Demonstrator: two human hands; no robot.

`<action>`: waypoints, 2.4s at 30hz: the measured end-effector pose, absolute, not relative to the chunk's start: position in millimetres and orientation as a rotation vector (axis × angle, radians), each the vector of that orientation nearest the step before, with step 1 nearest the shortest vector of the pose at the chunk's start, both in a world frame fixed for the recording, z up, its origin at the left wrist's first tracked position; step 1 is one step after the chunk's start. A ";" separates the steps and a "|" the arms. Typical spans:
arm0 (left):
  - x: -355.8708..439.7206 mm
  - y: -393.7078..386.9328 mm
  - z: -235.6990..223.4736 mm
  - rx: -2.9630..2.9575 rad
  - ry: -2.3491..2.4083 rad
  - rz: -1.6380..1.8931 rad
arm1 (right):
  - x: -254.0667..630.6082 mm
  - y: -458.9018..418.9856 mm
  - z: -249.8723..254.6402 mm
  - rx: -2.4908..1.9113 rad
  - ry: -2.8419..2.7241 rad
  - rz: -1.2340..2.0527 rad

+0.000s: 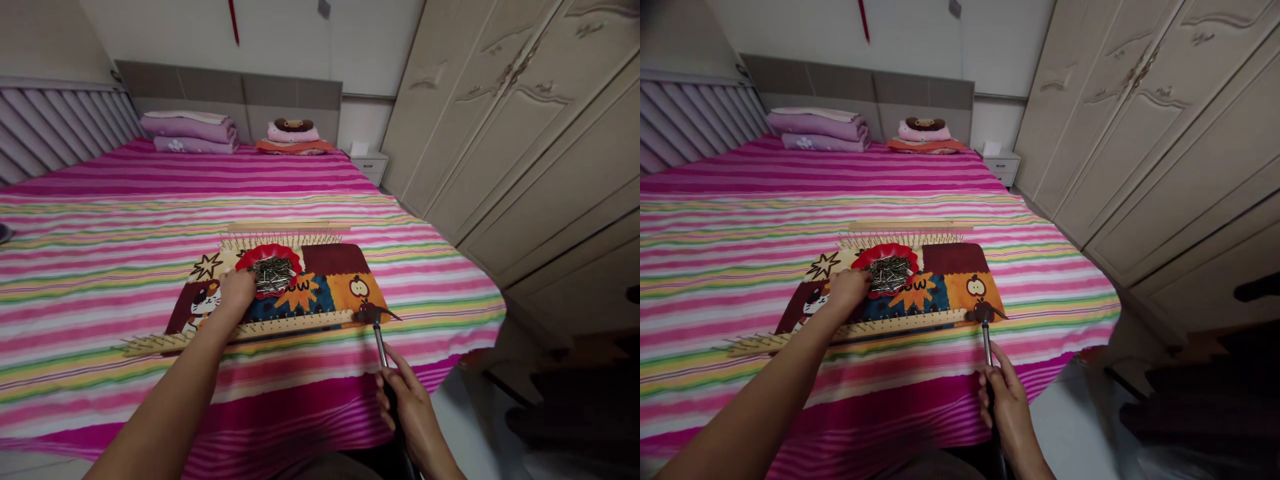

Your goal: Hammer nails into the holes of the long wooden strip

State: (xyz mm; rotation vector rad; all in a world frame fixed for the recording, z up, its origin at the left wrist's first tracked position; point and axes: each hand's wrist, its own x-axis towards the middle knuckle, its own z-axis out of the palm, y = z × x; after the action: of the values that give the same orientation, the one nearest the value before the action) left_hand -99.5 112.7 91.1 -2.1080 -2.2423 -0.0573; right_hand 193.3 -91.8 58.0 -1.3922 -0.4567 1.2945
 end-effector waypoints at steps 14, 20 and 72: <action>-104.3 118.9 84.3 -2.150 -2.172 -0.012 | 192.9 -92.3 63.4 -1.393 -0.447 1.267; -112.2 110.5 96.2 -2.186 -2.375 -0.743 | 191.4 -95.7 63.4 -1.357 -0.462 1.272; -37.1 -13.5 2.9 -1.441 -2.394 -1.947 | 177.8 -110.2 74.9 -1.417 -0.846 1.403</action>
State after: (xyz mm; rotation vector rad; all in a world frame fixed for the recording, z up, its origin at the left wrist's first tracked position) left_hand -37.1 -13.5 2.9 -1.4407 -2.3941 -1.9468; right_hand 177.8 -110.2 74.9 -1.4173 -0.8457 1.4025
